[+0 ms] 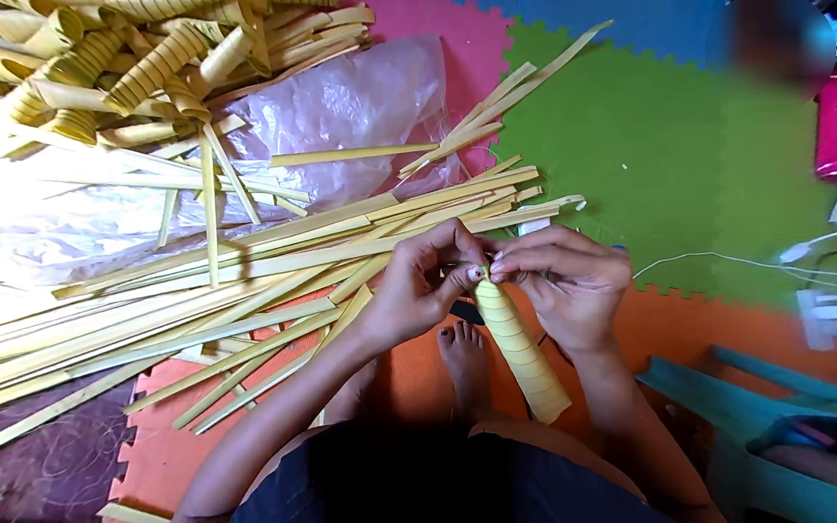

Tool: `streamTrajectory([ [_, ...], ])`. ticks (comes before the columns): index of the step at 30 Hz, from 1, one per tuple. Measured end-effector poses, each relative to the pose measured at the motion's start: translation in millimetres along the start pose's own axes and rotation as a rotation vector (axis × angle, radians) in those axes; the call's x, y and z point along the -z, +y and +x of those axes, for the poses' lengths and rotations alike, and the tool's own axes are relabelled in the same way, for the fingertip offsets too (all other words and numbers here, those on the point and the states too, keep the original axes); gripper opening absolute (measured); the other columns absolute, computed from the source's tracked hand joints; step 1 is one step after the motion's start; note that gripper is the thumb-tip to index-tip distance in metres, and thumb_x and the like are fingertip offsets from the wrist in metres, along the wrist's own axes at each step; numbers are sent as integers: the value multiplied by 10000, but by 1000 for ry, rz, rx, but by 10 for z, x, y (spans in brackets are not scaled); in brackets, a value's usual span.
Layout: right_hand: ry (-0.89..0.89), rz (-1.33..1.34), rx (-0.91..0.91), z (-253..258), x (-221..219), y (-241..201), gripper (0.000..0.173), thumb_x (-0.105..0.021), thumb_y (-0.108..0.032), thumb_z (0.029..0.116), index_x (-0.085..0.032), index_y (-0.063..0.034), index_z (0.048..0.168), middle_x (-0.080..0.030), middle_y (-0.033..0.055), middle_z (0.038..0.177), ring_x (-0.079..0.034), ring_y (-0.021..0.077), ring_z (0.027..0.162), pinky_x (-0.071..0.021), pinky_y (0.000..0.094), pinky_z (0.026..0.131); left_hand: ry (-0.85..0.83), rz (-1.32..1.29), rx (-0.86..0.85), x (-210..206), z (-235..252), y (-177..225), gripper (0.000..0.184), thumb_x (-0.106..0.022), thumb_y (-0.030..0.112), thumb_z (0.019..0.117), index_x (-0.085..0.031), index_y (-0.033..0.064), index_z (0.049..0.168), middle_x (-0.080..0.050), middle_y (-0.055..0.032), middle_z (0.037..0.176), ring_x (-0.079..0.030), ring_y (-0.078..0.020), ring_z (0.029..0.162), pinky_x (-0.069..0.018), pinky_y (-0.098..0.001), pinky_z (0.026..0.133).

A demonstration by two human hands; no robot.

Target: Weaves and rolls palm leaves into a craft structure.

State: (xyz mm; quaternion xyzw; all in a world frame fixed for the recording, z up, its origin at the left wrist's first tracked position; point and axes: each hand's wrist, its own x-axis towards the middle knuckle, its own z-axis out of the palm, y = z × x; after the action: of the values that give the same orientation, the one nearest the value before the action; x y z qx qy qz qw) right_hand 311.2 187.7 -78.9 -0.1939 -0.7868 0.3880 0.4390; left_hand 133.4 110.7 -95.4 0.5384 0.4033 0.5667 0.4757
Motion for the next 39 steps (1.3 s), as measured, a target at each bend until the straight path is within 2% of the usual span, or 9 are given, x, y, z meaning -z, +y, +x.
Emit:
streamTrajectory([
  [2, -66, -148, -95, -2, 30, 41, 54, -769, 27, 839, -770, -4, 883, -756, 66, 934, -746, 141, 959, -629, 297, 898, -62, 187, 153, 168, 32, -16, 31, -608, 1, 973, -634, -1, 991, -694, -11, 806, -669, -29, 691, -579, -199, 648],
  [4, -96, -346, -241, -155, -9, 158, 90, -719, -35, 915, -782, -28, 979, -754, 64, 950, -723, 93, 867, -605, 241, 781, -70, 392, 280, 453, 41, -32, 124, -592, 36, 1000, -696, -31, 1006, -711, -48, 785, -694, -69, 681, -611, -268, 666],
  [8, -185, -503, -519, -957, -255, 692, 176, -626, -113, 990, -747, -4, 1055, -744, 134, 903, -733, 232, 741, -628, 414, 697, 334, 326, 242, 1174, -183, -247, 133, -569, 8, 974, -656, 25, 1072, -719, 36, 938, -698, -46, 880, -604, -300, 865],
  [13, -684, -713, -819, -1596, -555, 1111, 467, -709, -181, 946, -608, 9, 1361, -590, 269, 1350, -571, 458, 1246, -487, 604, 985, 611, 97, 158, 1283, -342, -605, 226, -541, -66, 927, -579, 151, 975, -665, 101, 981, -631, -26, 975, -529, -292, 927],
  [19, -539, -539, -652, -1558, -424, 981, 391, -590, -198, 1008, -633, 59, 1300, -635, 303, 1232, -640, 448, 1134, -528, 545, 975, 542, -136, 261, 1057, -317, -692, 269, -503, -63, 934, -643, 162, 984, -695, 92, 929, -649, -20, 862, -553, -240, 823],
  [25, -116, -317, -343, -962, -333, 431, 416, -477, -136, 1032, -590, -16, 1414, -685, 175, 1067, -660, 144, 764, -570, 272, 692, 378, -328, 444, 655, -198, -560, 251, -524, -70, 962, -632, 136, 1056, -720, 49, 929, -686, -48, 824, -590, -248, 791],
  [33, -124, -302, -169, -660, -427, 331, 407, -517, -106, 1034, -615, -115, 1429, -668, 129, 1007, -603, 82, 707, -528, 198, 636, 254, -567, 539, 454, -186, -349, 315, -490, -92, 970, -615, 144, 1136, -748, 23, 966, -709, -59, 816, -600, -233, 781],
  [37, -87, -279, -166, -641, -401, 299, 401, -509, -121, 1046, -606, -103, 1435, -664, 129, 1029, -625, 85, 746, -551, 209, 661, 112, -455, 382, 416, -125, -238, 548, -593, -79, 875, -486, 152, 1361, -691, 36, 1181, -692, -53, 853, -598, -221, 743],
  [39, -58, -272, -162, -687, -358, 291, 399, -501, -141, 1054, -599, -92, 1437, -652, 134, 1040, -626, 78, 758, -553, 203, 670, 261, -202, 176, 655, 22, -114, 563, -617, -20, 893, -449, 107, 1415, -622, 54, 1288, -666, -32, 953, -586, -226, 813],
])
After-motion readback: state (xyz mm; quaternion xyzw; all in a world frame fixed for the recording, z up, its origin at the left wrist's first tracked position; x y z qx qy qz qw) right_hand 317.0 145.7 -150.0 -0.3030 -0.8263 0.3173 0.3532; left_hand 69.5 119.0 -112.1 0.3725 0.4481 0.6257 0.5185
